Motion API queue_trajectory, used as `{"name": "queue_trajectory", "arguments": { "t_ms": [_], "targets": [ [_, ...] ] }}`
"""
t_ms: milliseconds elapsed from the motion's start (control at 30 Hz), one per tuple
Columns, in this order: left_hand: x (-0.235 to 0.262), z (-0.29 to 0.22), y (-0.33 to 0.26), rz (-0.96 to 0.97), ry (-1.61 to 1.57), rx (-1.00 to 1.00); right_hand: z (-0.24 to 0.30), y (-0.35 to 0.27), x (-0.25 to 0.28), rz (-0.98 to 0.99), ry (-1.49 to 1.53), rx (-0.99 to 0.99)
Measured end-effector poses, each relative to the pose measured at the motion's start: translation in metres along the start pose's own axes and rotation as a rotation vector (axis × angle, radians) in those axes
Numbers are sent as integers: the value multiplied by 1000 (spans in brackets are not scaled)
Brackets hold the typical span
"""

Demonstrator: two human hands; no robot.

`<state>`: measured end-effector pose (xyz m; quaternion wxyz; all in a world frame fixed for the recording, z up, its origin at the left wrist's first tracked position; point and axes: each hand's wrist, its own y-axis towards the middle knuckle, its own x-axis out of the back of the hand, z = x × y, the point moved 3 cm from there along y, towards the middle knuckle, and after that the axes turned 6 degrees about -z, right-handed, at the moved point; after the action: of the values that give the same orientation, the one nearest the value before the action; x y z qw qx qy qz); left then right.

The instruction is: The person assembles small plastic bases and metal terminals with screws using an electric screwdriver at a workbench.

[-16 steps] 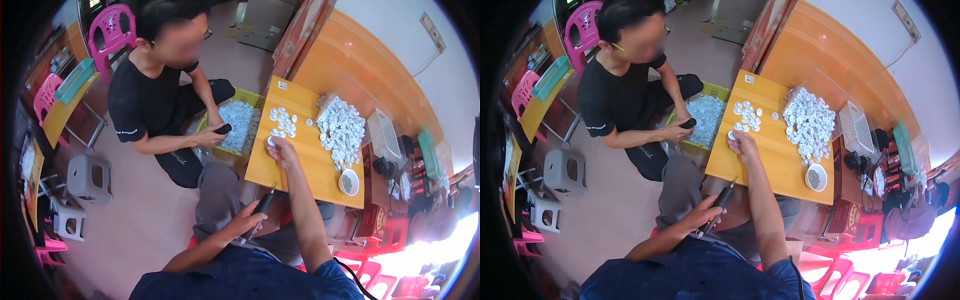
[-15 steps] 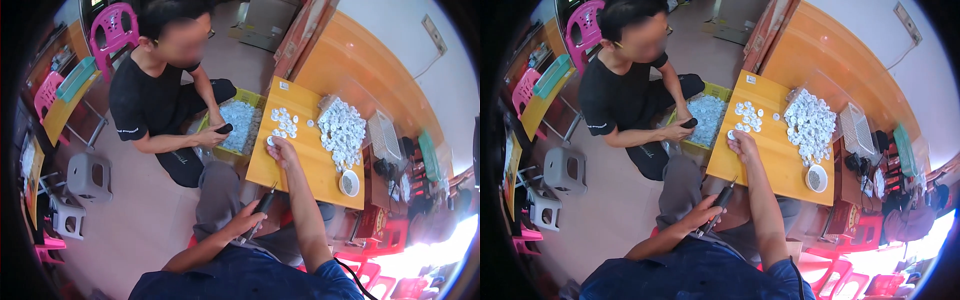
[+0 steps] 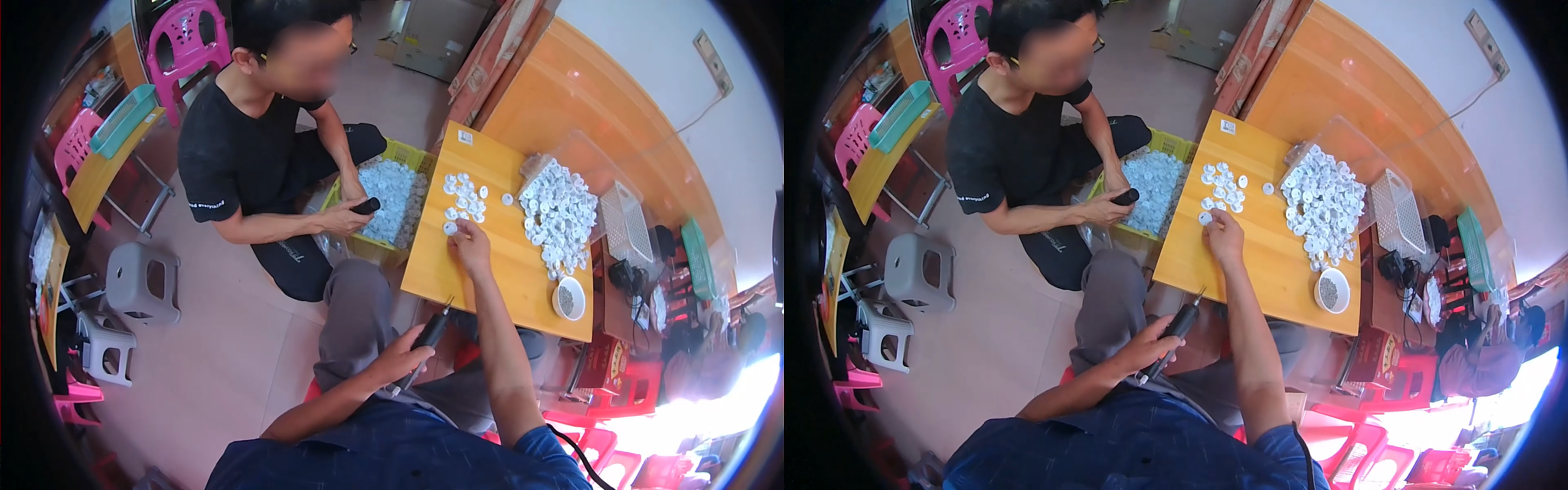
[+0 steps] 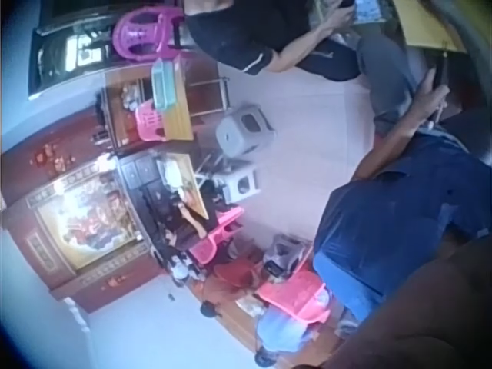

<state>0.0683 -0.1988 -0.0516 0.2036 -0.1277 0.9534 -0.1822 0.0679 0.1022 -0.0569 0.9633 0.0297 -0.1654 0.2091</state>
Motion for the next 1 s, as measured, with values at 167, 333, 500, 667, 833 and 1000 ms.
{"name": "queue_trajectory", "arguments": {
  "t_ms": [167,333,500,667,833,1000],
  "targets": [
    [3,-1,-1,10,26,-15,-2,-7,18,-107,-1,78],
    [-3,-7,0,35,78,6,-28,9,78,-222,-9,119],
    [-5,-3,-4,90,79,1,-27,20,129,-319,-9,112],
    [-12,4,-4,216,164,-28,6,21,118,-230,-261,304],
    [-10,9,-7,177,153,-47,53,-1,29,-5,-344,555],
    [-9,4,-5,148,172,-97,28,11,6,-68,-425,522]
  ]
}}
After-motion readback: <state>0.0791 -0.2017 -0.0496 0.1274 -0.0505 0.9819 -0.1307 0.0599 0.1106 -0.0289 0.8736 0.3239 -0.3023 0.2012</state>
